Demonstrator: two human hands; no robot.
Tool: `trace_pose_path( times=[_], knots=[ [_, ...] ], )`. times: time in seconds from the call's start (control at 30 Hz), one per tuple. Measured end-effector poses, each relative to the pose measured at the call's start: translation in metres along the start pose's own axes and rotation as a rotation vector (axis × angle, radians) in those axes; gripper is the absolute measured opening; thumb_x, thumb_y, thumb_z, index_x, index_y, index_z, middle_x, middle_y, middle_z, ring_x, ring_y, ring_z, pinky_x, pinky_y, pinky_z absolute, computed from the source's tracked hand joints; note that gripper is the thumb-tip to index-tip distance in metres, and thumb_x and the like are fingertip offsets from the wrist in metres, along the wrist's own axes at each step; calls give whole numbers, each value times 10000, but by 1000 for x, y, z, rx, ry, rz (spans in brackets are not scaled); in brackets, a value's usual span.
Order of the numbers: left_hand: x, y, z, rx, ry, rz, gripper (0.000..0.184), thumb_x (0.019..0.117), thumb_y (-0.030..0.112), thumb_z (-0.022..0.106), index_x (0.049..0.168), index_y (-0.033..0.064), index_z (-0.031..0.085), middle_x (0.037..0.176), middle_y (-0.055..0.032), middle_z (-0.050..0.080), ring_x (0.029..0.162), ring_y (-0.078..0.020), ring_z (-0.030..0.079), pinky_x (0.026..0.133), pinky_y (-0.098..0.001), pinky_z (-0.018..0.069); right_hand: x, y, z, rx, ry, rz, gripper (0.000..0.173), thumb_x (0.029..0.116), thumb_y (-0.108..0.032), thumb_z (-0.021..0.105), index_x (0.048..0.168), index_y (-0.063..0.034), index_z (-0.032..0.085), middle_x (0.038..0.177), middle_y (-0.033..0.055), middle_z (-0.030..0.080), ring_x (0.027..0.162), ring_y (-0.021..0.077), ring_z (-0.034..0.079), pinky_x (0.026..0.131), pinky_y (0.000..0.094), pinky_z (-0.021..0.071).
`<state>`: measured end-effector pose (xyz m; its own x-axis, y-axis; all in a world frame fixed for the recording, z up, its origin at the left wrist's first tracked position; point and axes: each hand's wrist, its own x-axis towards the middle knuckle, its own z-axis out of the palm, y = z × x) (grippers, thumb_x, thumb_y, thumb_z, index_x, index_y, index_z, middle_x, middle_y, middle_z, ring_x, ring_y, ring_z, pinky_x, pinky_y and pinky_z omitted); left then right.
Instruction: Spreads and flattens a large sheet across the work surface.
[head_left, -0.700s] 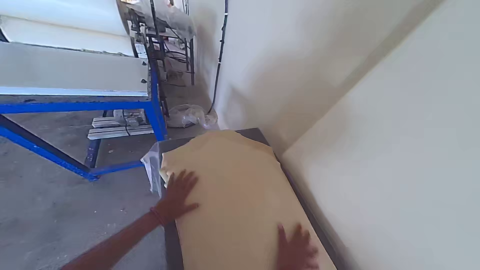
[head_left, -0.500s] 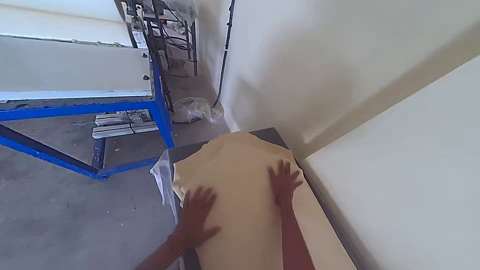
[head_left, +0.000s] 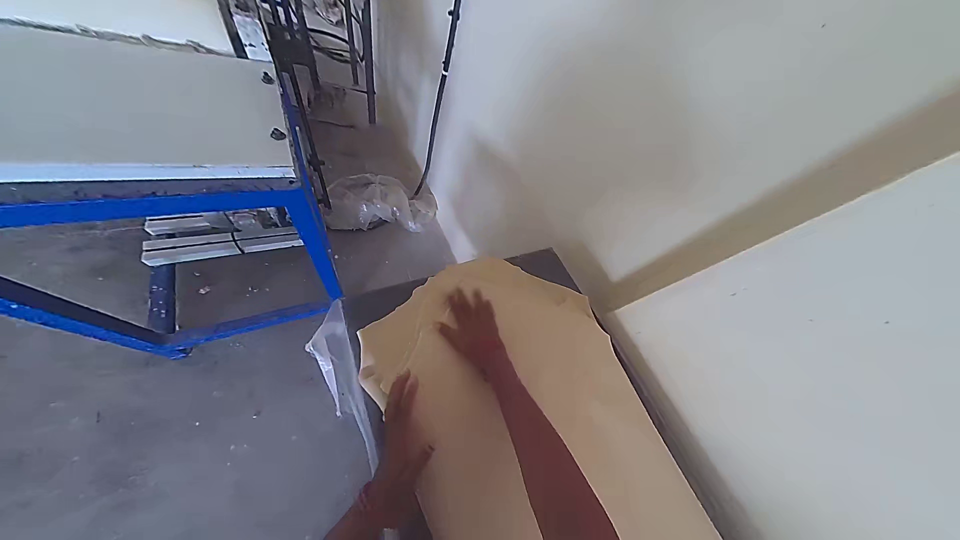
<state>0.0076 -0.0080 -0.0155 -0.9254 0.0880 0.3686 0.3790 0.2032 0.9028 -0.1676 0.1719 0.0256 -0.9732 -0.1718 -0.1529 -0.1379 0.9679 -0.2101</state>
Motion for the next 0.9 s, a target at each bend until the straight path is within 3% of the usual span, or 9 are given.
trace_pose_path(
  times=[0.2,0.27,0.33,0.4,0.47,0.57,0.63,0.77,0.9],
  knots=[
    [16,15,-15,-4,28,-41,878,1023,683,288,1530,-26,396,1610,-257,340,1556,-374,188,1264,-513,159,-122,-78,30,166,-32,-409,494,1014,-250,529,1483,-98,545,1577,87,475,1521,372,316,1233,622,193],
    [23,16,-18,125,-96,4,745,1059,563,316,1470,-29,501,1545,-230,464,1510,-455,277,1231,-600,212,-175,-75,38,151,-76,-451,455,1028,-296,550,1446,-122,588,1552,56,511,1526,323,320,1251,609,161],
    [28,10,-19,314,-265,123,613,1058,466,365,1408,20,599,1511,-157,536,1467,-457,377,1192,-668,248,-225,-41,48,-8,63,-473,504,1011,-496,508,1441,-251,602,1534,-39,534,1497,281,385,1209,607,264],
    [32,2,-18,530,-479,205,627,1031,501,417,1466,70,557,1571,-88,483,1489,-390,375,1178,-692,244,-249,21,35,-188,159,-260,691,931,-709,442,1475,-298,559,1551,-48,514,1488,336,388,1158,660,309],
    [36,2,-11,646,-591,227,735,981,583,458,1517,80,495,1613,-103,420,1508,-373,345,1174,-688,240,-247,98,10,-242,119,128,880,889,-762,439,1564,-197,449,1620,80,412,1506,476,285,1081,828,218],
    [70,5,13,703,-737,164,993,928,724,446,1573,-23,336,1641,-267,276,1533,-436,248,1231,-618,192,-204,203,-11,-73,197,828,769,1008,-657,339,1636,-219,277,1698,99,232,1533,494,179,1068,854,142],
    [111,11,42,710,-896,64,961,994,659,403,1605,-50,184,1676,-284,126,1572,-415,98,1258,-594,73,-156,217,-21,9,291,1028,749,1021,-659,334,1622,-212,317,1672,96,303,1517,452,270,1084,832,168],
    [196,-11,110,671,-927,45,663,1104,417,259,1629,22,172,1705,-206,105,1588,-357,42,1258,-600,23,-106,107,-1,-140,218,562,785,1009,-664,328,1621,-173,319,1675,109,294,1544,461,184,1143,797,133],
    [245,-27,170,687,-768,102,675,1064,476,434,1589,61,343,1659,-237,252,1539,-472,178,1213,-696,102,-203,18,30,-129,93,68,693,1011,-655,303,1592,-288,391,1666,15,334,1537,428,241,1155,752,213]
  ],
)
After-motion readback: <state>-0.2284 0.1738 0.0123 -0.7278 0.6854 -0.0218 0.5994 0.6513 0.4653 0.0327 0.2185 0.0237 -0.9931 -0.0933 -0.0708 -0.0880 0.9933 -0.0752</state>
